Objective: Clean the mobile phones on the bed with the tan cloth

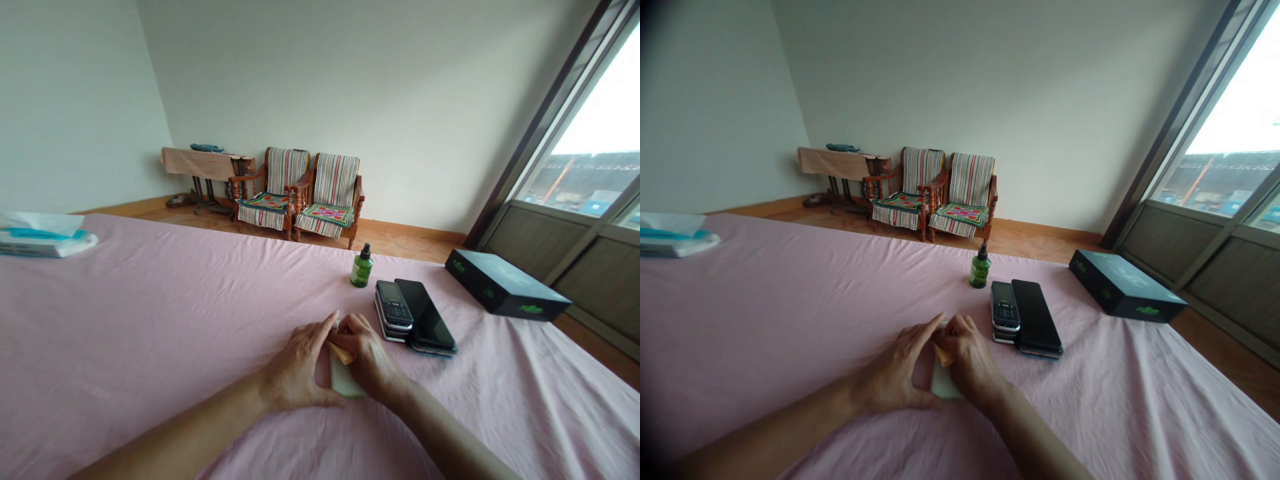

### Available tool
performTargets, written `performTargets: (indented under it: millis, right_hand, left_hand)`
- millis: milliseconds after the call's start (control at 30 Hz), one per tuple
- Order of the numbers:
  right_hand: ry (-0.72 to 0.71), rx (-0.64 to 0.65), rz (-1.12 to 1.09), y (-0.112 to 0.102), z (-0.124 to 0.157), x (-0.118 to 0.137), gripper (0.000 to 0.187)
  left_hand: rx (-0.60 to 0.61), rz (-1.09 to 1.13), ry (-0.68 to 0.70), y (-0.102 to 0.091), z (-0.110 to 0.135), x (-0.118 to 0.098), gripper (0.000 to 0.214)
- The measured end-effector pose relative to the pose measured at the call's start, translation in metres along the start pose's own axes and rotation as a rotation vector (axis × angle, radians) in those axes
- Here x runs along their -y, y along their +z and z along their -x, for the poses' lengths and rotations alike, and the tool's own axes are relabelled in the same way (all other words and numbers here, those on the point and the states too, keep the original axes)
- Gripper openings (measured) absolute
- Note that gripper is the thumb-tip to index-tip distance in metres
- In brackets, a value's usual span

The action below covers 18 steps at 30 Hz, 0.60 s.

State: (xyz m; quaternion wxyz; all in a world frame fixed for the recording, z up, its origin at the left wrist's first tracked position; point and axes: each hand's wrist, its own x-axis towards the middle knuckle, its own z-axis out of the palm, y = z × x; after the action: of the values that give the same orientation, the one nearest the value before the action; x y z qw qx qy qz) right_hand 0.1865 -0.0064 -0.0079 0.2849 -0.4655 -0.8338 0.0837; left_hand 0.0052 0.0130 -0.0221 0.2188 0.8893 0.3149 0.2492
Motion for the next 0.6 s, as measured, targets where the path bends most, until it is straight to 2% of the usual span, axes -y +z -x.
performTargets:
  millis: [167,333,500,600]
  right_hand:
    - [0.022,0.047,-0.053,-0.004,0.019,0.014,0.014]
    - [0.096,0.071,-0.133,-0.008,0.044,0.029,0.018]
    - [0.147,0.046,-0.185,-0.007,0.066,0.030,0.020]
    - [0.180,0.030,-0.199,-0.014,0.070,0.025,0.022]
  left_hand:
    - [-0.008,0.002,-0.013,0.002,-0.001,0.003,0.120]
    - [-0.005,-0.004,-0.010,0.003,-0.002,0.003,0.118]
    - [-0.019,-0.032,-0.014,0.002,-0.001,0.001,0.107]
    - [-0.009,-0.030,-0.015,0.000,-0.001,0.000,0.106]
